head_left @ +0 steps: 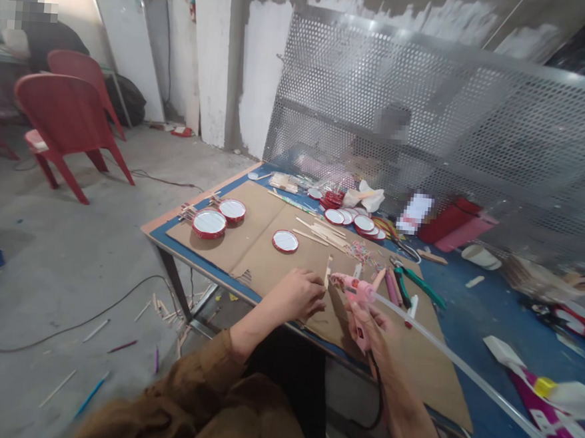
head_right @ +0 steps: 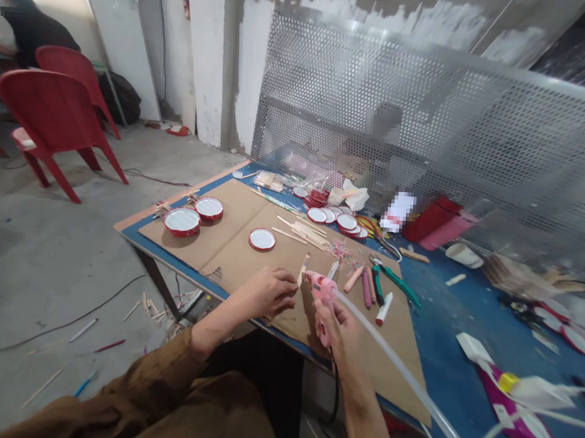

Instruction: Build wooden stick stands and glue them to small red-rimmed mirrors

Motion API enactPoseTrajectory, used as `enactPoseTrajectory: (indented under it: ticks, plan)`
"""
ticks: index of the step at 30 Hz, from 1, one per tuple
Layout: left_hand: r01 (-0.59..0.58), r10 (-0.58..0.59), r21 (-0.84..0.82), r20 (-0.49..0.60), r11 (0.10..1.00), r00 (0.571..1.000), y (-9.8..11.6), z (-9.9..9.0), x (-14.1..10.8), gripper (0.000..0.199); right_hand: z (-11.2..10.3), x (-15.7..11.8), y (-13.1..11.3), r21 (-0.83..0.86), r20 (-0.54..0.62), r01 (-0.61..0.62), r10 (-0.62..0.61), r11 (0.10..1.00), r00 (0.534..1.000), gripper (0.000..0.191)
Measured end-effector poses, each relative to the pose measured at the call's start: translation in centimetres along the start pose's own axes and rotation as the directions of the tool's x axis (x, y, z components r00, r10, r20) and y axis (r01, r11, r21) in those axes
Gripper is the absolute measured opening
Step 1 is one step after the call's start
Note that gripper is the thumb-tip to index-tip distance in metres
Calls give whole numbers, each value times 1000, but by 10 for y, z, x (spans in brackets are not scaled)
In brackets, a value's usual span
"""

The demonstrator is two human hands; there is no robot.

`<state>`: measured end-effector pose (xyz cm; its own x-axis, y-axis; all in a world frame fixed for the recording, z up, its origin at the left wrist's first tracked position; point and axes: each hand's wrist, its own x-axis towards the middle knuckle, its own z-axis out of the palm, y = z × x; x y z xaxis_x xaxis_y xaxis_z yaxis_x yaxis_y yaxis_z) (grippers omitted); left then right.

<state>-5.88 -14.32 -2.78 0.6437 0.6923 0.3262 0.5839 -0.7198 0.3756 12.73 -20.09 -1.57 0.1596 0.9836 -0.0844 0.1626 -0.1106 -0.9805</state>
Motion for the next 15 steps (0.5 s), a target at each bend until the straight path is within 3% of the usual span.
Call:
enactPoseTrajectory:
  ticks: [7,15]
  plan:
    - [9,-9,-3,8,1000,1000,2,-2,0,18,0,-1,-2,53,21,-50,49,997,999,46]
    - [20,-19,-16,11,1000,1000,4,-7,-1,15,0,-5,-1,57,0,-27,27,998,1000,48]
